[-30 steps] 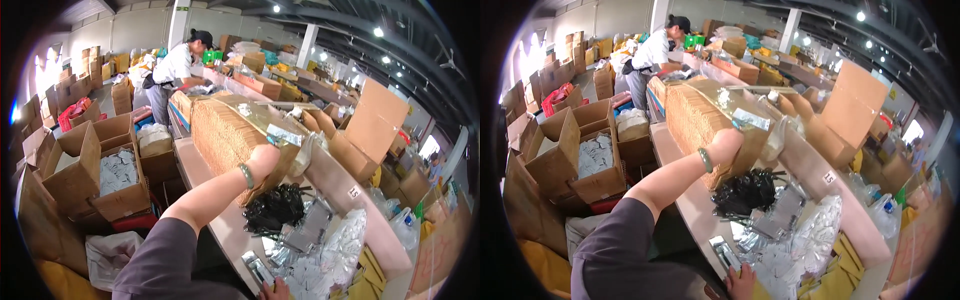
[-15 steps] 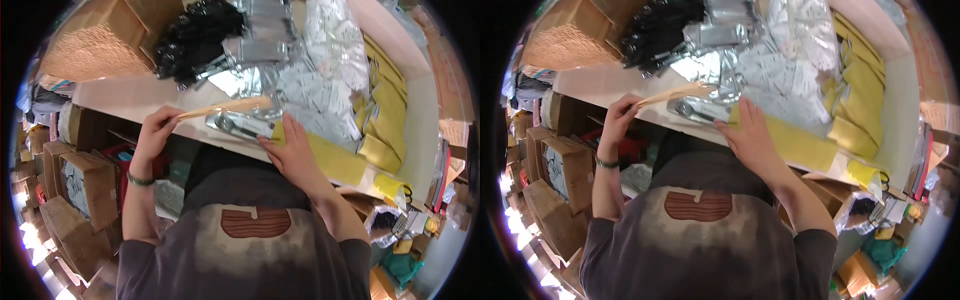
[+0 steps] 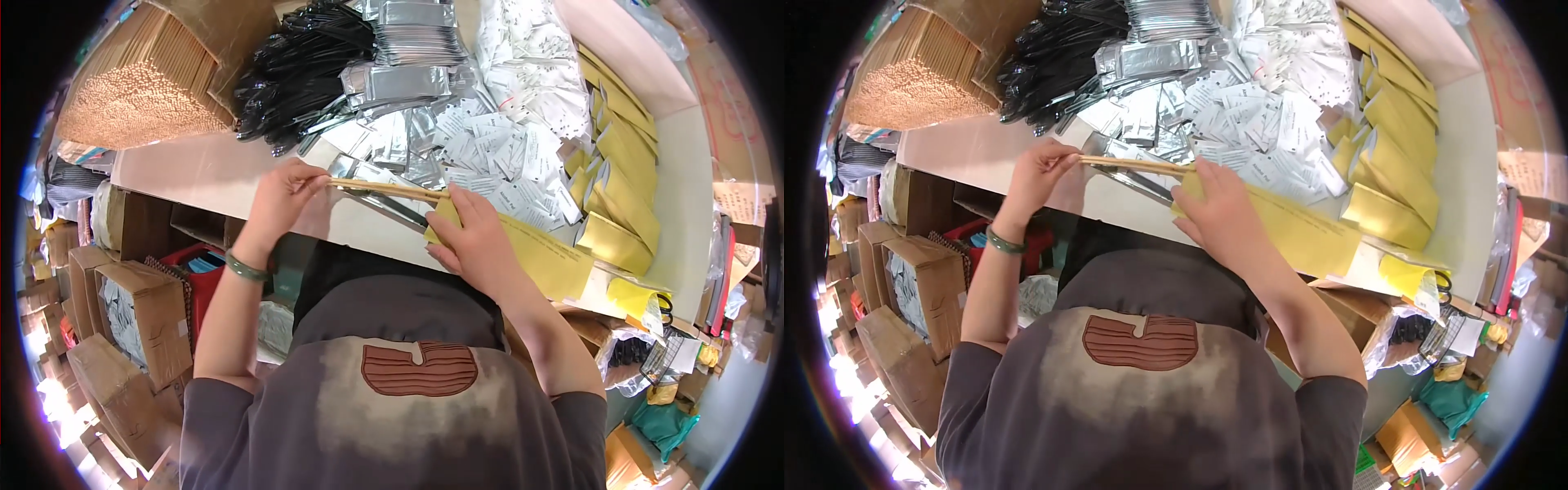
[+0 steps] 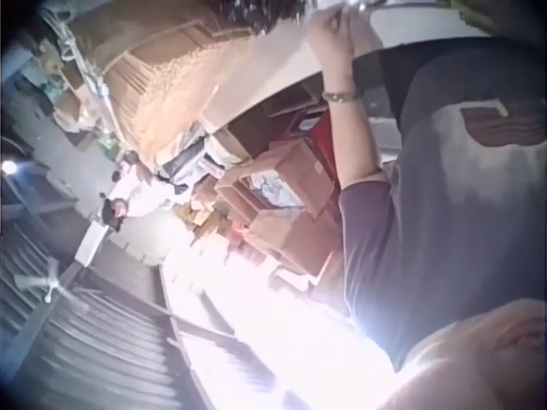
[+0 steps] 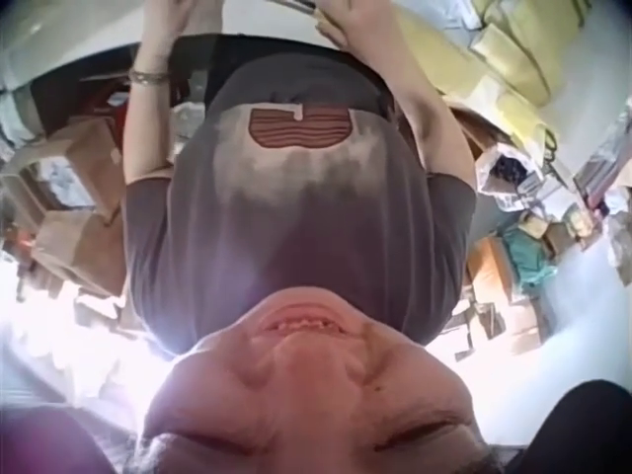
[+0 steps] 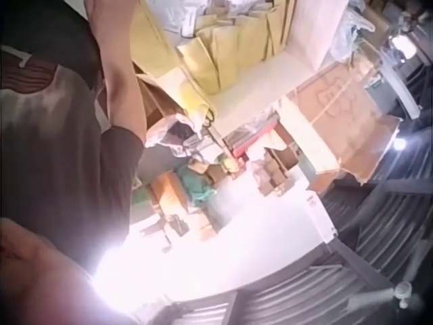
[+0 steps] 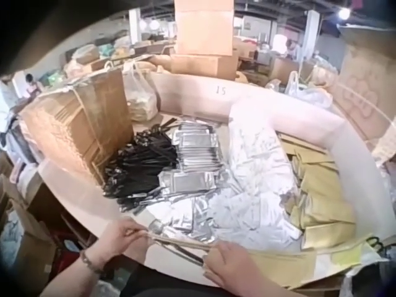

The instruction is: Packaging sets of plastic cutlery and napkins into silver foil sleeves.

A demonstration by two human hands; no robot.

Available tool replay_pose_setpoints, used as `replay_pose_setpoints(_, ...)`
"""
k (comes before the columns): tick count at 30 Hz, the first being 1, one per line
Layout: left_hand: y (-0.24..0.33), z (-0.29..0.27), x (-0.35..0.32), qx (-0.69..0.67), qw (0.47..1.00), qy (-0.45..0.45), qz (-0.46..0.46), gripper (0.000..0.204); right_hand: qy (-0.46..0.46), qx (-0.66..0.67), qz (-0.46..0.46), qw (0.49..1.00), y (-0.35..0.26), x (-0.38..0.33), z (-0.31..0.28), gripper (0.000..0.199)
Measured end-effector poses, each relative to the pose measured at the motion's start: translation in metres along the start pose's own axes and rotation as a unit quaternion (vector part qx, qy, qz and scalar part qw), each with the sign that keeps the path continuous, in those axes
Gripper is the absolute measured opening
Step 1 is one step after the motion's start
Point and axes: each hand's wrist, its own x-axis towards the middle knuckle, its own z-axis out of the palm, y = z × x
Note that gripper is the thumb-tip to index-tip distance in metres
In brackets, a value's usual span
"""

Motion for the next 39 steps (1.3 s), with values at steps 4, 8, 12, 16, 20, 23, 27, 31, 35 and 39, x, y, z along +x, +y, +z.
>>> replay_pose_setpoints(4, -0.035, -0.047, 0.021, -0.038, 0.996, -0.083, 0.003, 0.015, 0.021, -0.012, -0.032, 0.999, 0.001, 0.001, 0.005, 0.046)
replay_pose_setpoints(8, 0.0, -0.029, 0.042, 0.09, 0.988, -0.122, 0.043, 0.019, 0.02, 0.018, -0.047, 0.999, 0.005, 0.002, 0.012, 0.049)
replay_pose_setpoints(12, 0.034, 0.048, 0.011, 0.107, 0.989, 0.0, 0.104, 0.034, 0.031, 0.068, -0.028, 0.997, 0.002, 0.011, 0.016, 0.053)
replay_pose_setpoints(16, 0.038, 0.053, 0.009, 0.132, 0.984, 0.111, 0.045, 0.043, 0.038, -0.055, 0.005, 0.998, -0.01, 0.009, 0.007, 0.053)
replay_pose_setpoints(20, 0.073, 0.1, -0.019, -0.097, 0.993, -0.057, 0.03, 0.045, 0.052, 0.008, 0.014, 0.998, -0.005, 0.008, 0.013, 0.052)
replay_pose_setpoints(23, 0.086, 0.07, -0.034, -0.08, 0.989, -0.106, 0.059, 0.055, 0.043, 0.011, 0.011, 0.999, -0.007, 0.007, -0.004, 0.047)
replay_pose_setpoints(27, 0.077, 0.042, -0.022, 0.268, 0.925, 0.033, 0.267, 0.058, 0.044, 0.03, -0.035, 0.998, -0.018, 0.019, -0.009, 0.046)
replay_pose_setpoints(31, 0.066, 0.025, -0.01, 0.288, 0.942, -0.02, 0.174, 0.05, -0.007, -0.006, -0.094, 0.996, 0.034, 0.032, -0.081, 0.035)
replay_pose_setpoints(35, 0.06, 0.027, -0.025, -0.003, 0.989, -0.145, -0.018, 0.039, 0.007, -0.135, 0.081, 0.988, 0.091, -0.029, -0.114, 0.039)
replay_pose_setpoints(39, 0.11, 0.089, -0.036, -0.184, 0.894, -0.349, 0.213, 0.053, -0.073, -0.035, -0.037, 0.996, 0.052, -0.054, -0.01, 0.042)
